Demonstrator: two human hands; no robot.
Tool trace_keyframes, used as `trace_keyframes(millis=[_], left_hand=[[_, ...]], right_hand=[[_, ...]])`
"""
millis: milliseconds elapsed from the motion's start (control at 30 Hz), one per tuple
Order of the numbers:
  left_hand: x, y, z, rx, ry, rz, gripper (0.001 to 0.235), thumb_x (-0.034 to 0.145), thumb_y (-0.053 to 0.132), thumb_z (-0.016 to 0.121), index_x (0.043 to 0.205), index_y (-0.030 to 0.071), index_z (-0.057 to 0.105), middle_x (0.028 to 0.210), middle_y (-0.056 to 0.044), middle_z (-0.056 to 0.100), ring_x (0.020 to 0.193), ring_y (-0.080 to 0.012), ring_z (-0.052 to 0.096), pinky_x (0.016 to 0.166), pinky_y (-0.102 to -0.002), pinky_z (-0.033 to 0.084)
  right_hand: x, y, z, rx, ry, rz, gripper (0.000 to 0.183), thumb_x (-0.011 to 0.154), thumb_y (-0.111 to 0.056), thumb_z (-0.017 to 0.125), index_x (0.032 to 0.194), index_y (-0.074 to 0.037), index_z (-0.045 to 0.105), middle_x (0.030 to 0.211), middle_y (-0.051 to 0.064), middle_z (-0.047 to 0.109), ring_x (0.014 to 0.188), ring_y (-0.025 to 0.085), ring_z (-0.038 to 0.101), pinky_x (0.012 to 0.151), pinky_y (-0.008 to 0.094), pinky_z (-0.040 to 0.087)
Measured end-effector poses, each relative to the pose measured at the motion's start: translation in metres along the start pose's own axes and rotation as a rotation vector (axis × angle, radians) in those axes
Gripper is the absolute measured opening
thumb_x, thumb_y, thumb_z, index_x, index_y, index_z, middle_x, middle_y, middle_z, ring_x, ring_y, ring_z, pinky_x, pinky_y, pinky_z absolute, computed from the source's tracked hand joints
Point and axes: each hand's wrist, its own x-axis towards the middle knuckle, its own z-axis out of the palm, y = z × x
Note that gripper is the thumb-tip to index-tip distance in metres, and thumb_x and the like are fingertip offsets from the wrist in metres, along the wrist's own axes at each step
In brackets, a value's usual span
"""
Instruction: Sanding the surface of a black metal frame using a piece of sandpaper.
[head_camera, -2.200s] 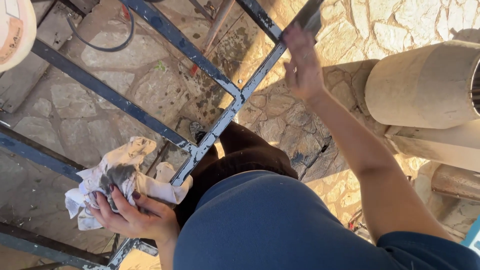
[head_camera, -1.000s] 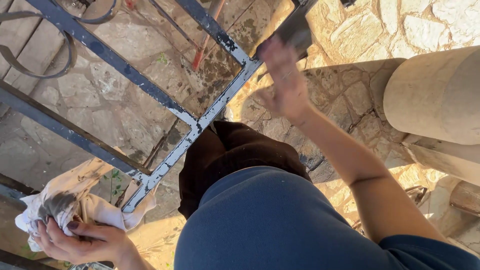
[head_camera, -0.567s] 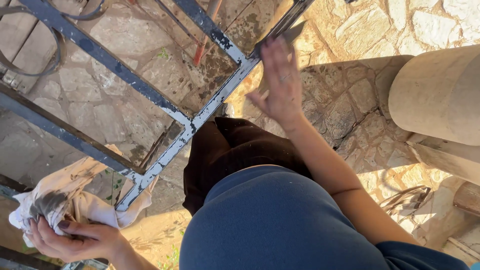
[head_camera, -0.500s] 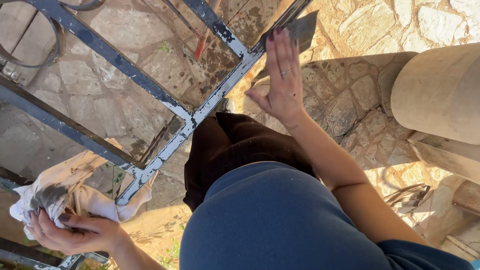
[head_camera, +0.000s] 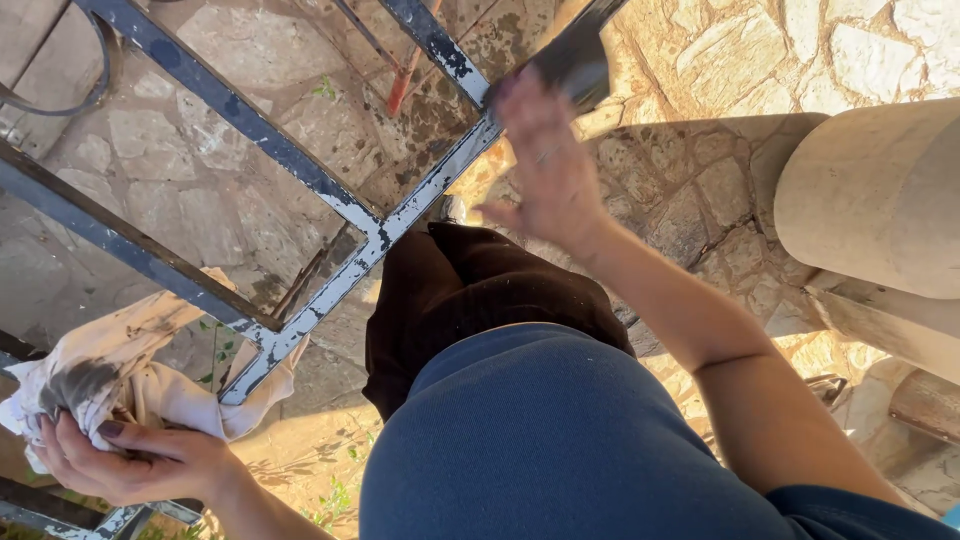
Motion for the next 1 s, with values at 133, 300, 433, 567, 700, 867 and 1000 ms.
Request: trace_keyframes(millis=[133,300,433,567,700,867,1000], left_hand=[[-0.005,-0.005,0.007,0.018,0.009,-0.043,0.035,0.117,0.000,0.036,0.136,-0.022,0.055,0.137,-0.038,0.055,0.130,-0.0523,0.047,0.110,-0.066,0.037],[-0.009,-0.006,0.002,0.012,-0.004,-0.025,0.031,0.119,0.000,0.037,0.141,-0.017,0.051,0.141,-0.035,0.052,0.131,-0.0501,0.048,0.103,-0.065,0.045],[-0.011,-0.008,0.004,-0.009,0.003,-0.051,0.033,0.119,0.002,0.035,0.141,-0.018,0.052,0.141,-0.034,0.050,0.134,-0.0479,0.045,0.104,-0.065,0.046],[-0.004,-0.008,0.005,0.014,0.020,-0.031,0.034,0.119,0.003,0.036,0.139,-0.018,0.053,0.139,-0.035,0.054,0.132,-0.0493,0.048,0.106,-0.065,0.044],[-0.010,-0.013,0.011,-0.008,0.051,-0.070,0.033,0.117,0.001,0.036,0.139,-0.016,0.053,0.139,-0.033,0.054,0.135,-0.0461,0.045,0.111,-0.064,0.041],[-0.004,-0.003,0.006,-0.012,0.028,-0.104,0.036,0.118,0.004,0.035,0.136,-0.020,0.055,0.137,-0.038,0.055,0.132,-0.0522,0.046,0.111,-0.066,0.037],[-0.007,-0.007,0.004,-0.018,0.010,-0.112,0.035,0.118,0.003,0.036,0.139,-0.020,0.053,0.140,-0.037,0.053,0.136,-0.0495,0.042,0.114,-0.066,0.035]], right_hand=[[0.007,0.012,0.024,0.109,0.516,-0.342,0.097,0.103,-0.083,0.034,0.153,0.000,0.033,0.160,0.019,0.037,0.152,0.031,0.030,0.130,0.048,0.021],[-0.013,-0.020,0.013,0.068,0.331,-0.313,0.115,0.093,-0.091,0.028,0.153,0.006,0.032,0.158,0.027,0.039,0.151,0.037,0.036,0.127,0.049,0.029],[0.001,0.019,0.014,0.019,0.274,0.054,0.105,0.099,-0.085,0.024,0.161,-0.001,0.018,0.169,0.018,0.018,0.159,0.033,0.019,0.134,0.054,0.020],[-0.007,0.000,0.007,0.045,0.173,-0.116,0.112,0.094,-0.090,0.029,0.160,-0.001,0.014,0.168,0.021,0.014,0.157,0.035,0.014,0.131,0.054,0.021],[0.003,0.018,0.006,-0.049,0.222,0.033,0.107,0.098,-0.086,0.021,0.159,0.001,0.014,0.168,0.020,0.016,0.159,0.034,0.016,0.134,0.052,0.017],[0.002,0.023,0.005,0.011,0.264,-0.126,0.099,0.101,-0.080,0.025,0.157,0.002,0.023,0.166,0.020,0.024,0.155,0.033,0.022,0.130,0.052,0.017],[-0.015,-0.015,0.015,0.045,0.214,-0.195,0.107,0.098,-0.087,0.024,0.157,0.002,0.014,0.167,0.022,0.017,0.158,0.034,0.015,0.134,0.050,0.013]])
